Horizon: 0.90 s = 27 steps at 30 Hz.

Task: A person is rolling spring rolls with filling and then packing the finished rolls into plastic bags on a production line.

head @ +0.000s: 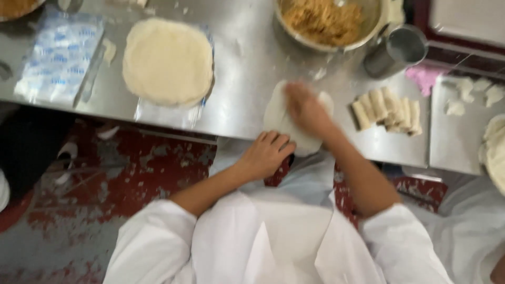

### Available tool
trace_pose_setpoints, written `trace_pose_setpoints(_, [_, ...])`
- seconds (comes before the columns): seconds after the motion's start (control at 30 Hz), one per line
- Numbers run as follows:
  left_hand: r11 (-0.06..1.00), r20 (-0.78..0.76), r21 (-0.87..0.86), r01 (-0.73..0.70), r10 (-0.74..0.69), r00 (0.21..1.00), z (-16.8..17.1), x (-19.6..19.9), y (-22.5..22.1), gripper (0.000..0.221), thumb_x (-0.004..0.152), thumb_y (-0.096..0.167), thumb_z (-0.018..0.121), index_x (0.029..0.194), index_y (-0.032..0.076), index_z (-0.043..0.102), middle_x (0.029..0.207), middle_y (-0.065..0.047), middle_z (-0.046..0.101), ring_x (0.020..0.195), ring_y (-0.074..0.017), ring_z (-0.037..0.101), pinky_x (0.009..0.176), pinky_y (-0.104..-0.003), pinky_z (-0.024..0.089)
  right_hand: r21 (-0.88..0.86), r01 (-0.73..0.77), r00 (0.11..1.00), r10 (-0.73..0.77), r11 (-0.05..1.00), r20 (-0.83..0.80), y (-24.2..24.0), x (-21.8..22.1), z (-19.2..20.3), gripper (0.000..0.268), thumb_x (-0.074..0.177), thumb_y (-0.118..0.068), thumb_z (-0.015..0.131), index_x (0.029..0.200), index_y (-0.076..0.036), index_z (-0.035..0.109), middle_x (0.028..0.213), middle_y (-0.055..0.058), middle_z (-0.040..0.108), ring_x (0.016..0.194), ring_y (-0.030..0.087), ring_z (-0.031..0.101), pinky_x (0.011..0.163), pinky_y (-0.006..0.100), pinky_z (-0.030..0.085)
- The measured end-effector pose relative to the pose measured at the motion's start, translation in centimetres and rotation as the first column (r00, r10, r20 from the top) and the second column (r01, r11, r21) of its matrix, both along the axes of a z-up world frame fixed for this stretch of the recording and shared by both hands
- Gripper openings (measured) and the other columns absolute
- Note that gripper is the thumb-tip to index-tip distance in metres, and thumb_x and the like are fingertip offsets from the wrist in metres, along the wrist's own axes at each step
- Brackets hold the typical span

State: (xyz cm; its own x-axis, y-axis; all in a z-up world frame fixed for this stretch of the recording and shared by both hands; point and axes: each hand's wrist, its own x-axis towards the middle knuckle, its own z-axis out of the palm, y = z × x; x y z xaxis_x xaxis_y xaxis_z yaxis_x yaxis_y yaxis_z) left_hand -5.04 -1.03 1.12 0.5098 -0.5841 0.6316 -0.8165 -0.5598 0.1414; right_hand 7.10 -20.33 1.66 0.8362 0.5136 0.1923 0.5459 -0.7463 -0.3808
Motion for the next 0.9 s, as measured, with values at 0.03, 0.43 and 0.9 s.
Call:
trace_pose_setpoints(0.03, [1.0,0.014,-0.01,-0.001,0.001,1.0,0.0,-0.1,-0.1,0.025,0.092,0.001,0.061,0.115,0.01,0.061,0.096,-0.009,0.05,0.086,-0.0287,0.053,0.065,-0.036,0.042,0.102,0.135,0.99,-0.132,0.986,-0.038,-0.9,1.7,-0.7,0.037,0.104,-0.03,0.057,0.137,-0.014,0.064,0.13,0.012,0.065,0.125,0.034,0.058,0.107,0.048,0.043])
trace_pose_setpoints(0.43, [0.99,-0.046,-0.137,0.014,-0.021,0.999,1.7,1.6,-0.6,0.01,0.096,0.017,0.069,0.093,0.01,0.064,0.098,-0.005,0.062,0.092,-0.0271,0.058,0.075,-0.038,0.048,0.541,0.301,0.825,-0.499,0.785,0.266,-8.0,7.1,10.1,0.016,0.114,-0.015,0.05,0.106,-0.006,0.061,0.083,0.006,0.075,0.076,0.018,0.076,0.061,0.032,0.056])
trace_pose_setpoints(0.9, [0.998,0.127,0.036,-0.053,0.048,0.991,2.7,1.6,-0.3,0.029,0.079,0.013,0.076,0.104,0.017,0.063,0.103,-0.001,0.061,0.094,-0.0209,0.057,0.079,-0.034,0.046,0.318,0.216,0.834,-0.344,0.923,0.432,-6.2,9.9,7.9,0.018,0.111,-0.009,0.054,0.108,-0.002,0.07,0.077,0.006,0.068,0.06,0.021,0.06,0.055,0.037,0.044])
